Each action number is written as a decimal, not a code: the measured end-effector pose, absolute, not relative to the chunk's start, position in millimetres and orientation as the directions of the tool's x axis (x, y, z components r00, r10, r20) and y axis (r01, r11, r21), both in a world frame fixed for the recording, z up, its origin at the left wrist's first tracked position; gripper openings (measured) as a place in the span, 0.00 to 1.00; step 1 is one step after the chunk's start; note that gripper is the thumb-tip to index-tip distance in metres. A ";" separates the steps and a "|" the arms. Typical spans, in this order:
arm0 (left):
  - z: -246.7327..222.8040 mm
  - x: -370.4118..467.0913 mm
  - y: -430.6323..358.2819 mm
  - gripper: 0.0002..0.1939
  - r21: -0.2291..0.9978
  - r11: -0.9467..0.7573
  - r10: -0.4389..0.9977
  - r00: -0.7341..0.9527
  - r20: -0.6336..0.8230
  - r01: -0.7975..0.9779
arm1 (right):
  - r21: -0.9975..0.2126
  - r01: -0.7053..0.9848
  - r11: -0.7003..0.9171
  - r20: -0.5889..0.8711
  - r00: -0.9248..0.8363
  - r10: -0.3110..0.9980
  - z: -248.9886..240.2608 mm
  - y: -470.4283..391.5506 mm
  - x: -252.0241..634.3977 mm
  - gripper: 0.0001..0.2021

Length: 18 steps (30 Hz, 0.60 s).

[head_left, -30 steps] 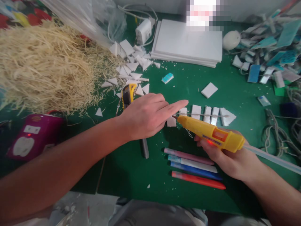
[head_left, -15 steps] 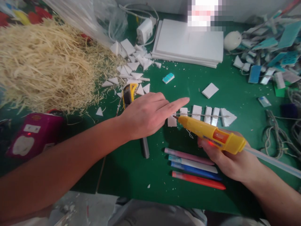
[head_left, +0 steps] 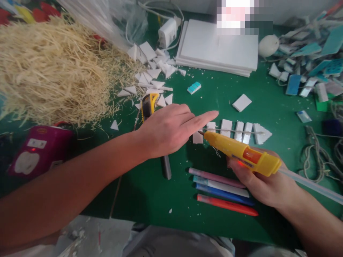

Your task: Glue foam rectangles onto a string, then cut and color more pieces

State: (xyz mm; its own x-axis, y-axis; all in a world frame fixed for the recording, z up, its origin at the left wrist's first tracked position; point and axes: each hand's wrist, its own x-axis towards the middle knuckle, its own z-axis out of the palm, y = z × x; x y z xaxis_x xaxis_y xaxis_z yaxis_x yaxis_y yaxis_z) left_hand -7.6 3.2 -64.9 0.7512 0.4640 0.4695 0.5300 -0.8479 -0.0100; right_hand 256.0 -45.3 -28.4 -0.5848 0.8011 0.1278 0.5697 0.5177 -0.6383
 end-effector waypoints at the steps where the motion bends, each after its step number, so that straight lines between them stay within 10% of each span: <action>1: -64.7 -7.6 3.1 0.23 -0.012 -0.847 0.465 0.752 0.467 0.532 | -0.647 0.567 0.510 0.119 -0.586 0.802 -28.8 -45.6 256.9 0.12; 18: -61.5 -10.2 1.6 0.24 0.029 -0.858 0.474 0.770 0.427 0.512 | -0.688 0.613 0.387 -0.017 -0.548 0.836 -31.9 -50.2 269.4 0.15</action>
State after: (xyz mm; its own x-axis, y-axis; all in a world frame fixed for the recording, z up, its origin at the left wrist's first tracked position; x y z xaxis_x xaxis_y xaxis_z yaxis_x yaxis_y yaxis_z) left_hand -10.2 1.6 -61.5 0.7702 0.4741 0.4266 0.5124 -0.8583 0.0288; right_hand 269.4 -50.2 -31.9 -0.5478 0.8365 -0.0173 0.6132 0.3874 -0.6884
